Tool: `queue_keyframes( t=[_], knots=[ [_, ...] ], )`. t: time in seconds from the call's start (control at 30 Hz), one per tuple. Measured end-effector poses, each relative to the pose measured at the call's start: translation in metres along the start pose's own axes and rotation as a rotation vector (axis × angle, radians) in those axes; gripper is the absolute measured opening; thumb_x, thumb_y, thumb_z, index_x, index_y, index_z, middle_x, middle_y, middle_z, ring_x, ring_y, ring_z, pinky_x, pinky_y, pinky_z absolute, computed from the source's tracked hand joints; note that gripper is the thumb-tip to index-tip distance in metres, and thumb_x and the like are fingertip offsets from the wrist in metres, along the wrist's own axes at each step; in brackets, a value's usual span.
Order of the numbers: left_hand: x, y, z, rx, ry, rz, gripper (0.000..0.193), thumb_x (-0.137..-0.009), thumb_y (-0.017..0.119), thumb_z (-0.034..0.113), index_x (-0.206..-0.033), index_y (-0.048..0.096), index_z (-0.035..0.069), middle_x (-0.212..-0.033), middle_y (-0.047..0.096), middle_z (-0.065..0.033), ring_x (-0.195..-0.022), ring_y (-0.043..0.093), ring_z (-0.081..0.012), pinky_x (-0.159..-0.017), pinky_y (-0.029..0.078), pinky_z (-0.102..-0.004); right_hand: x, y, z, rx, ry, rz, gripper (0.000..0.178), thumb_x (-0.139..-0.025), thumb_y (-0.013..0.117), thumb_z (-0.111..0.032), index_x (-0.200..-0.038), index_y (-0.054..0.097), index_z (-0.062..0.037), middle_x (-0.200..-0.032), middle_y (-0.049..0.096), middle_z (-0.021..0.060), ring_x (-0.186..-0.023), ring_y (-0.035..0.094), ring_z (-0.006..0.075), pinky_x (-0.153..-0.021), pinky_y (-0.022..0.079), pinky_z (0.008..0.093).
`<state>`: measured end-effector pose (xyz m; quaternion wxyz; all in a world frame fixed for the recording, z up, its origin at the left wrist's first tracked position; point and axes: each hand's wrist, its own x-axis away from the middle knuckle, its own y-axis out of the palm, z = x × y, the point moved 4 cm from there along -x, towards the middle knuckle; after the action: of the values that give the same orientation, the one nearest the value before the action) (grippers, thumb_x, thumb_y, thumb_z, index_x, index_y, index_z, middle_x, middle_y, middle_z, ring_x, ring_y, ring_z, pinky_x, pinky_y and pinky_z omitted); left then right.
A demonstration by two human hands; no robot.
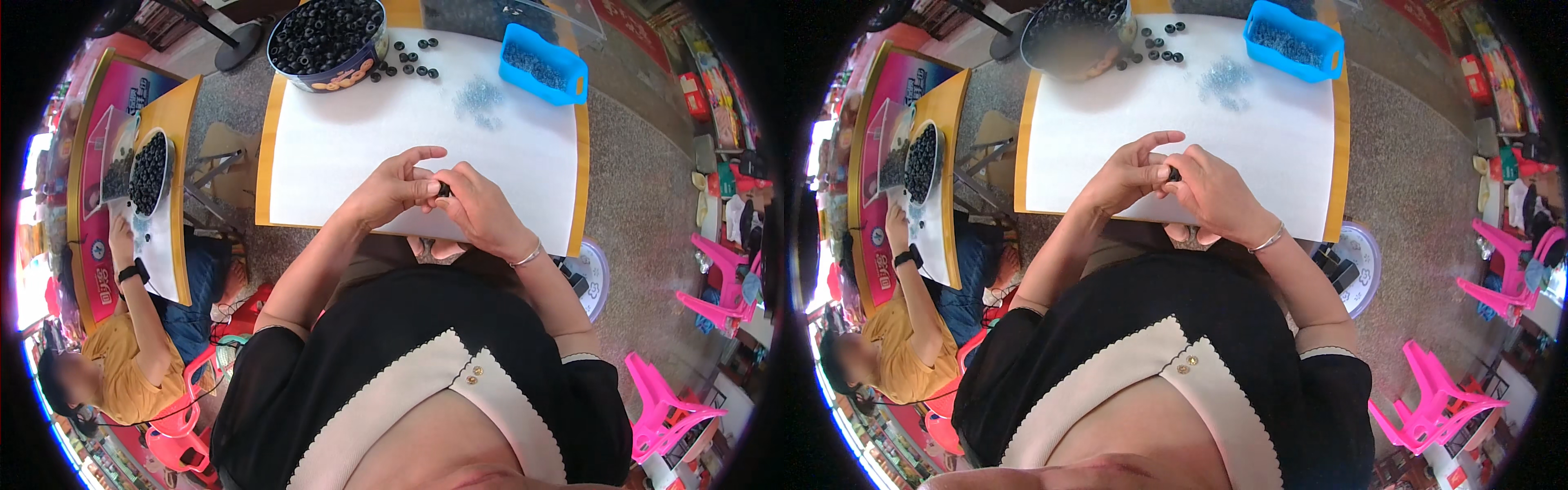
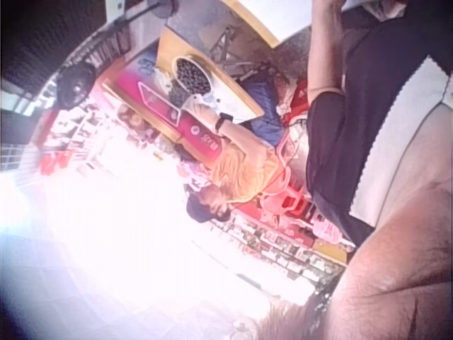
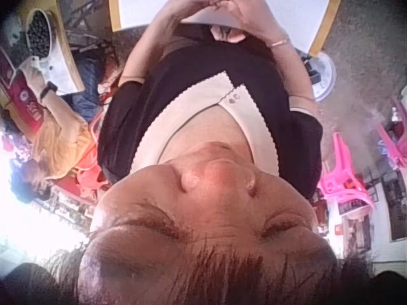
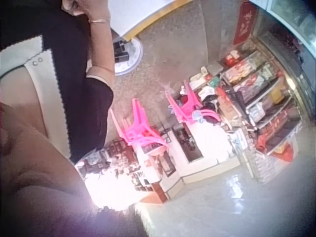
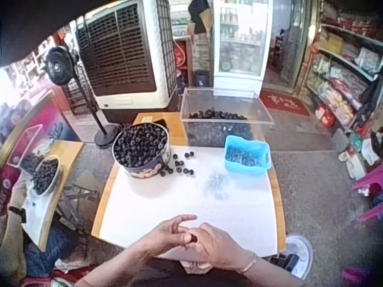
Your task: The recorder is assembling small black circular parts by inserting one into another and placing them on a white board.
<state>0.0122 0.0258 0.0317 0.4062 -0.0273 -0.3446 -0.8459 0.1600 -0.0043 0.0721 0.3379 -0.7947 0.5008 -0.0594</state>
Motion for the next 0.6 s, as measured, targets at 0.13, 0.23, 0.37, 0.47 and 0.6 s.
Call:
queue_keyframes(
  t=[0.13, 0.23, 0.37, 0.47, 0.6],
  knots=[
    [-0.006, 0.003, 0.002, -0.065, 0.235, 0.153, 0.06, -0.092, 0.052, 0.038, -0.133, 0.036, -0.003, -0.113, 0.057, -0.0132, -0.096, 0.055, -0.0167, -0.085, 0.044, -0.0316, 0.0, -0.001, 0.012, -0.022, 0.114, 0.12, 0.022, -0.088, 0.052, -0.012, -0.108, 0.049, -0.003, -0.082, 0.06, 0.016, -0.068, 0.06, 0.0338, -0.061, 0.046, 0.0394],
    [-0.014, 0.029, 0.005, -0.067, 0.462, 0.14, 0.062, -0.096, 0.036, 0.05, -0.13, 0.04, -0.003, -0.117, 0.054, -0.0148, -0.106, 0.05, -0.0194, -0.095, 0.04, -0.0349, -0.011, 0.01, 0.009, 0.101, 0.009, 0.246, 0.023, -0.087, 0.053, -0.012, -0.108, 0.048, -0.0033, -0.077, 0.061, 0.016, -0.065, 0.06, 0.0357, -0.056, 0.046, 0.0416],
    [-0.017, 0.045, 0.006, -0.071, 0.61, 0.264, 0.051, -0.1, 0.027, 0.044, -0.102, 0.052, 0.0, -0.098, 0.058, -0.013, -0.092, 0.054, -0.0178, -0.086, 0.043, -0.0298, -0.02, 0.024, 0.005, 0.188, -0.064, 0.412, 0.024, -0.083, 0.06, -0.014, -0.101, 0.051, -0.0002, -0.071, 0.059, 0.0137, -0.058, 0.06, 0.0307, -0.049, 0.048, 0.0377],
    [-0.018, 0.049, 0.01, -0.023, 0.622, 0.289, 0.048, -0.101, 0.026, 0.04, -0.093, 0.052, 0.0, -0.089, 0.058, -0.0112, -0.086, 0.053, -0.0167, -0.083, 0.044, -0.0296, -0.021, 0.023, 0.004, 0.166, -0.145, 0.463, 0.024, -0.083, 0.06, -0.013, -0.1, 0.051, -0.0002, -0.069, 0.058, 0.0125, -0.057, 0.06, 0.0296, -0.049, 0.048, 0.0369],
    [-0.018, 0.049, 0.007, 0.009, 0.596, 0.31, 0.048, -0.102, 0.026, 0.038, -0.089, 0.052, 0.0, -0.086, 0.057, -0.0108, -0.084, 0.053, -0.0168, -0.082, 0.044, -0.0296, -0.02, 0.023, 0.001, 0.246, -0.182, 0.462, 0.023, -0.083, 0.059, -0.012, -0.1, 0.05, 0.0002, -0.07, 0.058, 0.0121, -0.057, 0.059, 0.0284, -0.048, 0.048, 0.0355]
  ],
)
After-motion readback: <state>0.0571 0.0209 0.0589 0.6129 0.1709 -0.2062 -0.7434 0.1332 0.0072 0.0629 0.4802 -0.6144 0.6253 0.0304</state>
